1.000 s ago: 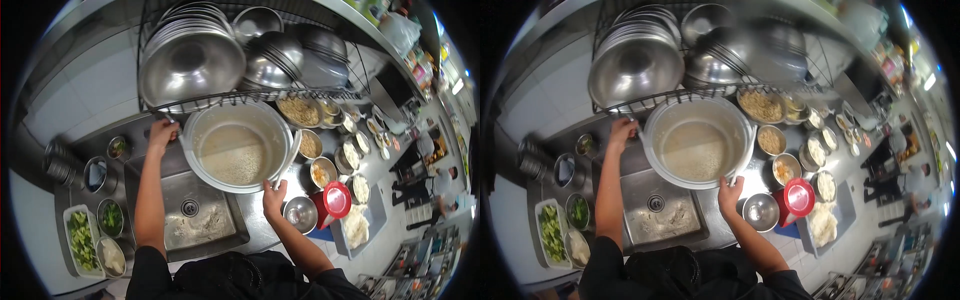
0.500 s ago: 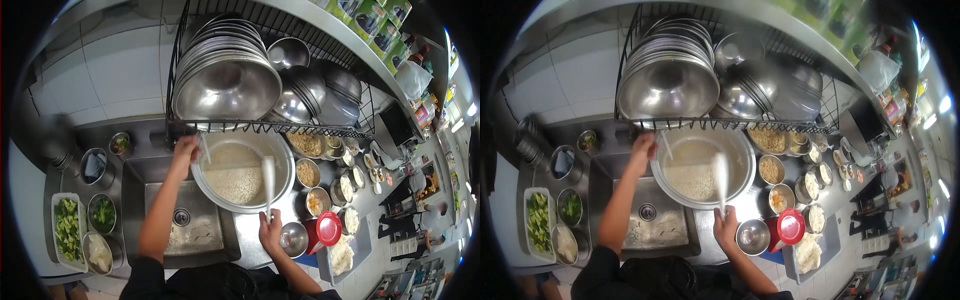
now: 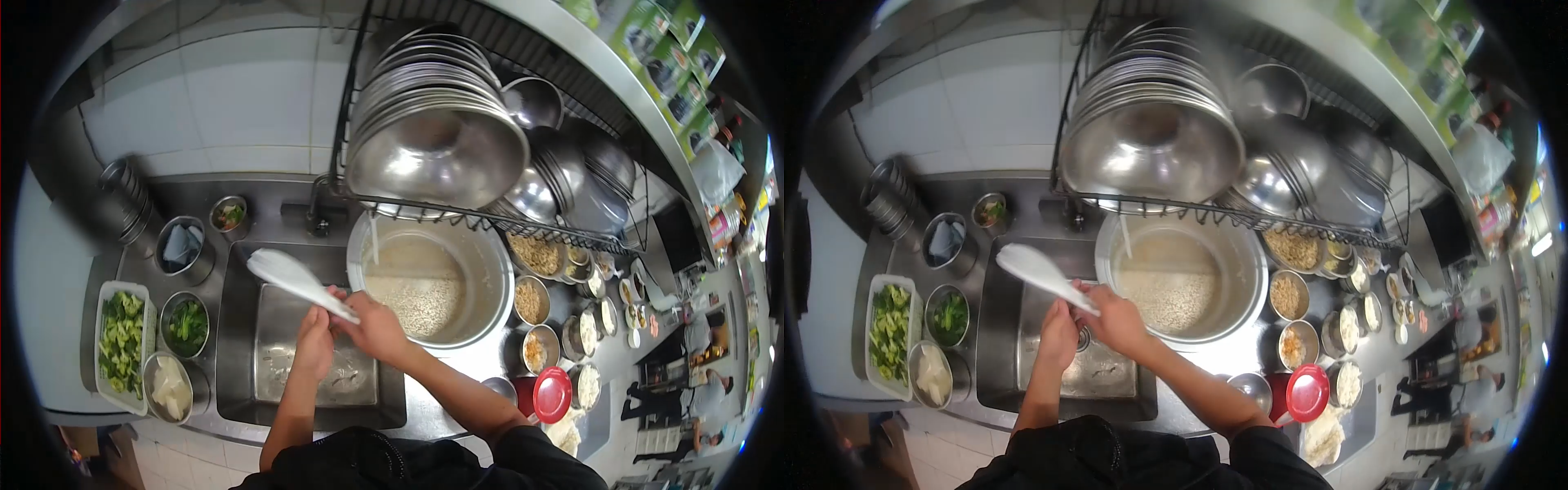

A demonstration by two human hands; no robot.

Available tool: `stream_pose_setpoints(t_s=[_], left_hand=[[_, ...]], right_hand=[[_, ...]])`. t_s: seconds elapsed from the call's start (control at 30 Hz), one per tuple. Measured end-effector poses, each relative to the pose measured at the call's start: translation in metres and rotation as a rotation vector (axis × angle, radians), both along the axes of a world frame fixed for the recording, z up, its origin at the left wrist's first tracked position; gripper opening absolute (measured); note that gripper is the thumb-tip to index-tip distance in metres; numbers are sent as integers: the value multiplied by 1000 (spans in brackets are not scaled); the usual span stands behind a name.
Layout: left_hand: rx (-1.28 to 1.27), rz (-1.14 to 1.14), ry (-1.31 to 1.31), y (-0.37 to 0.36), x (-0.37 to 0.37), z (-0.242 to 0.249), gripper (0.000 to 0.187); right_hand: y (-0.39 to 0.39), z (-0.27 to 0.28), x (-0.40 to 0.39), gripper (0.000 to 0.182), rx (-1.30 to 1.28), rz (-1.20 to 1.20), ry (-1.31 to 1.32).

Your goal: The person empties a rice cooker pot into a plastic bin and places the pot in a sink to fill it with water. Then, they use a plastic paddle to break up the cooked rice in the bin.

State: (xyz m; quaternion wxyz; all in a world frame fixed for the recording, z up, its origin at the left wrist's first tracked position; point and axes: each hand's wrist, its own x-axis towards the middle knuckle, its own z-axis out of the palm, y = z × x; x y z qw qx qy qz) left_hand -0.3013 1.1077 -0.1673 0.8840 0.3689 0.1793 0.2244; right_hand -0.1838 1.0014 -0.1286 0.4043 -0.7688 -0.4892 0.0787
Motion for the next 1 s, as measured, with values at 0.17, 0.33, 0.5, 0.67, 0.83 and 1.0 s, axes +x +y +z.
stream_pose_setpoints(t_s=[0.17,0.33,0.5,0.67,0.83,1.0], left_hand=[[-152,312,-102,32,0,-30,22],[29,298,335,45,-12,-52,19],[105,235,356,23,-15,-42,17],[151,216,384,19,-23,-56,16],[95,250,391,28,-32,-69,15],[106,288,397,29,-34,-63,15]], right_hand=[[43,-13,42,34,-124,27,802],[72,-112,168,44,53,-572,1286],[100,-221,238,31,-549,-182,99],[104,-175,207,17,-585,-470,-279],[100,-149,207,15,-151,-365,681],[97,-152,199,12,-83,-403,69]])
